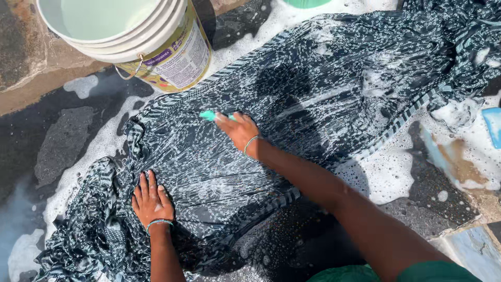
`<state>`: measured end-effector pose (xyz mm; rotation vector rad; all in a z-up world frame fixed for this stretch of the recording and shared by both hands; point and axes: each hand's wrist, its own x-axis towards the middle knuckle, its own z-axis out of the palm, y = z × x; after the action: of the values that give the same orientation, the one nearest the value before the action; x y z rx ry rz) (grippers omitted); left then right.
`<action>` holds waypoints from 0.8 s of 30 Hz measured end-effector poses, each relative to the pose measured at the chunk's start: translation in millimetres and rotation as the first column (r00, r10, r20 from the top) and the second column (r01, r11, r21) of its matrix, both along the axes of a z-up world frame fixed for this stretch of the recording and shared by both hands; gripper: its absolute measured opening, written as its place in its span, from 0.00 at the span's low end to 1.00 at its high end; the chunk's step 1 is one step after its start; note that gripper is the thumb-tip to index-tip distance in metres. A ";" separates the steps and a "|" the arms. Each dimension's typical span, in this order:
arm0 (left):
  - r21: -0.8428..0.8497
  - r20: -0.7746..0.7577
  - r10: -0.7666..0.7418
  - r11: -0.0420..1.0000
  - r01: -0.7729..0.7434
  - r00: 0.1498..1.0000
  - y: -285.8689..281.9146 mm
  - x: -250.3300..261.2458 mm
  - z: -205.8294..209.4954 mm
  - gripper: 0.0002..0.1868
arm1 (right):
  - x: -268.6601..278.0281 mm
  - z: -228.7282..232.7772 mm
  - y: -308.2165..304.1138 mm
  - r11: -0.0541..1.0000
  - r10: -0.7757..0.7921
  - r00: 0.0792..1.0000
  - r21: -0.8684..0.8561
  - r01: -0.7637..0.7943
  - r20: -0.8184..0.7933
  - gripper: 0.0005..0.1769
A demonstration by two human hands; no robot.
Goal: The person washes a piece of patterned fabric by hand on a stone surface using a small brush and soapy water from a bucket, scrubbing the material and then folding and squeezing it.
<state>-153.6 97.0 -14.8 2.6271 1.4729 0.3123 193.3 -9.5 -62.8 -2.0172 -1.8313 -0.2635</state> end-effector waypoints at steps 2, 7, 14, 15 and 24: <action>0.004 0.002 0.000 1.000 0.000 1.000 10.9 4.6 -2.2 0.31 | 160.7 11.4 -44.0 0.788 -0.576 0.811 -0.329 0.520 -0.098 0.45; 0.041 0.017 0.014 0.999 -0.015 1.000 21.3 16.8 -5.0 0.32 | 248.0 54.9 -125.9 0.769 -0.639 0.770 0.029 0.638 -0.003 0.24; 0.022 0.004 0.048 0.999 -0.048 0.999 19.5 12.3 -13.5 0.31 | -166.2 33.9 -54.5 0.961 0.251 0.943 -0.060 -0.269 -0.217 0.28; 0.029 -0.005 0.068 0.997 -0.067 0.998 22.5 9.3 -11.4 0.30 | -163.0 27.4 -59.3 0.966 0.247 0.954 -0.039 -0.257 -0.172 0.28; 0.022 -0.036 0.146 0.989 -0.145 0.989 22.1 13.8 -27.3 0.32 | 278.4 9.8 -260.6 0.684 -0.725 0.640 0.156 0.712 0.254 0.28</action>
<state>-139.8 119.1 -42.1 2.5585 1.6868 0.2940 471.7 -270.1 -53.0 -2.7087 -1.0135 -0.8663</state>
